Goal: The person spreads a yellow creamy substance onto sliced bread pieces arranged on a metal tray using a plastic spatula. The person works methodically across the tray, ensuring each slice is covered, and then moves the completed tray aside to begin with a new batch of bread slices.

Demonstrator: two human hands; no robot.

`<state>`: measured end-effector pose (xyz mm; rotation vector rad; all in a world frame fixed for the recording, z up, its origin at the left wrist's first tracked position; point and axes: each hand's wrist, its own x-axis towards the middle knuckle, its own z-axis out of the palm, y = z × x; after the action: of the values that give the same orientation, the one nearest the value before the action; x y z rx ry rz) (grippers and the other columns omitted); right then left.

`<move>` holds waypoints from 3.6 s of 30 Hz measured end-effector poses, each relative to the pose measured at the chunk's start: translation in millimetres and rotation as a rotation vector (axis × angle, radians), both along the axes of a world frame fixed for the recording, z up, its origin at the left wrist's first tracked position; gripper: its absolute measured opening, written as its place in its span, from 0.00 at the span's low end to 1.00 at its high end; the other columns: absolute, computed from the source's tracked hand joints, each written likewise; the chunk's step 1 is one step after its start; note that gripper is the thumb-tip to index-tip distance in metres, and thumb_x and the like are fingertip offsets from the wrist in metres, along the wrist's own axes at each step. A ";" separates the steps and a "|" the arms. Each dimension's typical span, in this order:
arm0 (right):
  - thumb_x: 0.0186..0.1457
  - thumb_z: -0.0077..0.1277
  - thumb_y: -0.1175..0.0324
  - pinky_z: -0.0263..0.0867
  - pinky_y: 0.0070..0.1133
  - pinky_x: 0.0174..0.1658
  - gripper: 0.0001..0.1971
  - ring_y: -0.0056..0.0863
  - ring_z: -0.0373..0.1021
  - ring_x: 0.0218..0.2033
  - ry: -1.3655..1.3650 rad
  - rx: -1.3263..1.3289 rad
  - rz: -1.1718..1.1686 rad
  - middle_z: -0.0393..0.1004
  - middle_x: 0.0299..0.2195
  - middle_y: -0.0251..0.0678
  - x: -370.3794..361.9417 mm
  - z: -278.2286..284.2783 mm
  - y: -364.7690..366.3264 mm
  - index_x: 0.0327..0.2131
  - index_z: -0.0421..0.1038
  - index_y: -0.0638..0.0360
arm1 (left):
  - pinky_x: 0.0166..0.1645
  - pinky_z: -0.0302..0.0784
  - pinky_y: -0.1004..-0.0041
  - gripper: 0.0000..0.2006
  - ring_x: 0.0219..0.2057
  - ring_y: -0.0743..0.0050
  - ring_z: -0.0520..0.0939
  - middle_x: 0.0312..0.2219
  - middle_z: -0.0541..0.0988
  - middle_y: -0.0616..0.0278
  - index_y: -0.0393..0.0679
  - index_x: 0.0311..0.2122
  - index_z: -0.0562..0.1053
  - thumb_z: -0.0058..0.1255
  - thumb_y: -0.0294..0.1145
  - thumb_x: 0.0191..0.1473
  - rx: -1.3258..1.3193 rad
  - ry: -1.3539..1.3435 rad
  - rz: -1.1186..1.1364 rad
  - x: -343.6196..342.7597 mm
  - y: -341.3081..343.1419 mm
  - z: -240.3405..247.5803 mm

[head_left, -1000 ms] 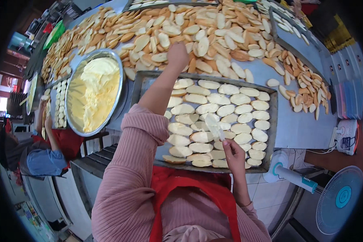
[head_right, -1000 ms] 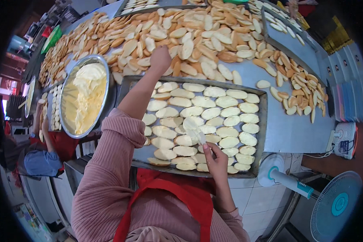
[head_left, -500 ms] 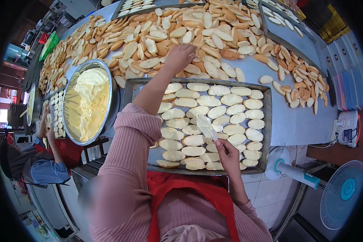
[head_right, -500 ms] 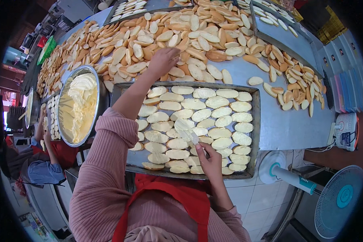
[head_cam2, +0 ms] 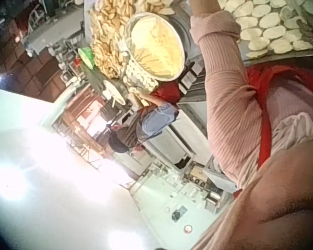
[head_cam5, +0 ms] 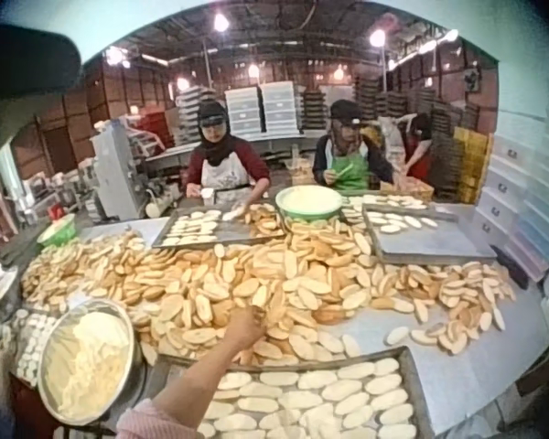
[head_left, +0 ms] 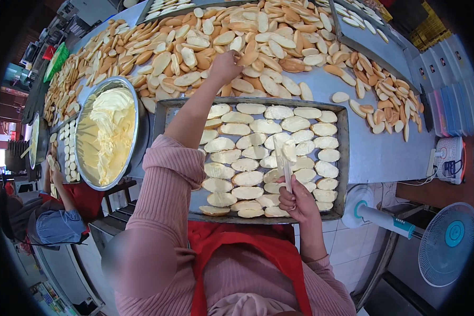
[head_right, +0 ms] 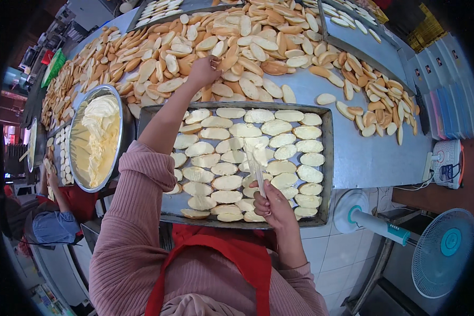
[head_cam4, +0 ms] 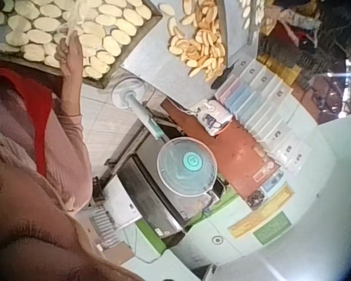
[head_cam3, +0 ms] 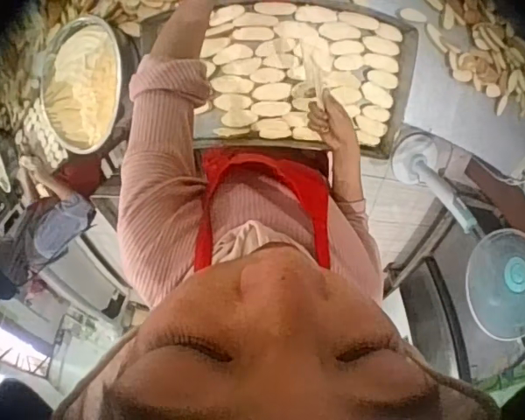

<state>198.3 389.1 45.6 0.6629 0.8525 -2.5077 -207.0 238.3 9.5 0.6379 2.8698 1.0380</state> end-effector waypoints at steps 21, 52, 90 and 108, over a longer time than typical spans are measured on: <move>0.68 0.33 0.56 0.46 0.11 0.19 0.16 0.09 0.48 0.17 0.443 0.739 0.599 0.55 0.18 0.21 -108.5 76.0 -136.6 0.47 0.61 0.58 | 0.50 0.81 0.71 0.25 0.46 0.72 0.79 0.49 0.73 0.61 0.43 0.61 0.57 0.46 0.36 0.61 1.865 -0.864 0.320 353.0 -214.3 25.8; 0.58 0.52 0.61 0.66 0.20 0.36 0.15 0.22 0.71 0.27 1.088 1.350 1.158 0.75 0.24 0.34 -256.6 76.7 -372.5 0.39 0.75 0.63 | 0.54 0.75 0.64 0.32 0.52 0.66 0.74 0.52 0.70 0.54 0.48 0.65 0.49 0.49 0.27 0.59 2.039 -0.478 0.613 402.9 -275.1 9.0; 0.57 0.52 0.72 0.62 0.14 0.27 0.10 0.18 0.65 0.24 0.947 1.373 0.477 0.70 0.26 0.33 -66.9 86.9 -104.9 0.42 0.76 0.62 | 0.54 0.73 0.69 0.39 0.51 0.64 0.74 0.51 0.70 0.48 0.41 0.66 0.46 0.53 0.21 0.54 1.283 -0.909 -0.092 385.9 -203.4 43.4; 0.55 0.54 0.72 0.58 0.16 0.22 0.10 0.18 0.63 0.23 0.676 1.390 0.173 0.70 0.25 0.35 4.6 57.6 -94.9 0.40 0.75 0.65 | 0.54 0.73 0.70 0.40 0.52 0.65 0.71 0.56 0.60 0.55 0.42 0.61 0.48 0.57 0.16 0.46 0.871 0.244 0.440 387.9 -165.5 25.5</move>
<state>202.8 294.2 103.2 -0.0011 2.7565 -1.6155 180.9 72.7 35.0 0.1098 2.6880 2.4703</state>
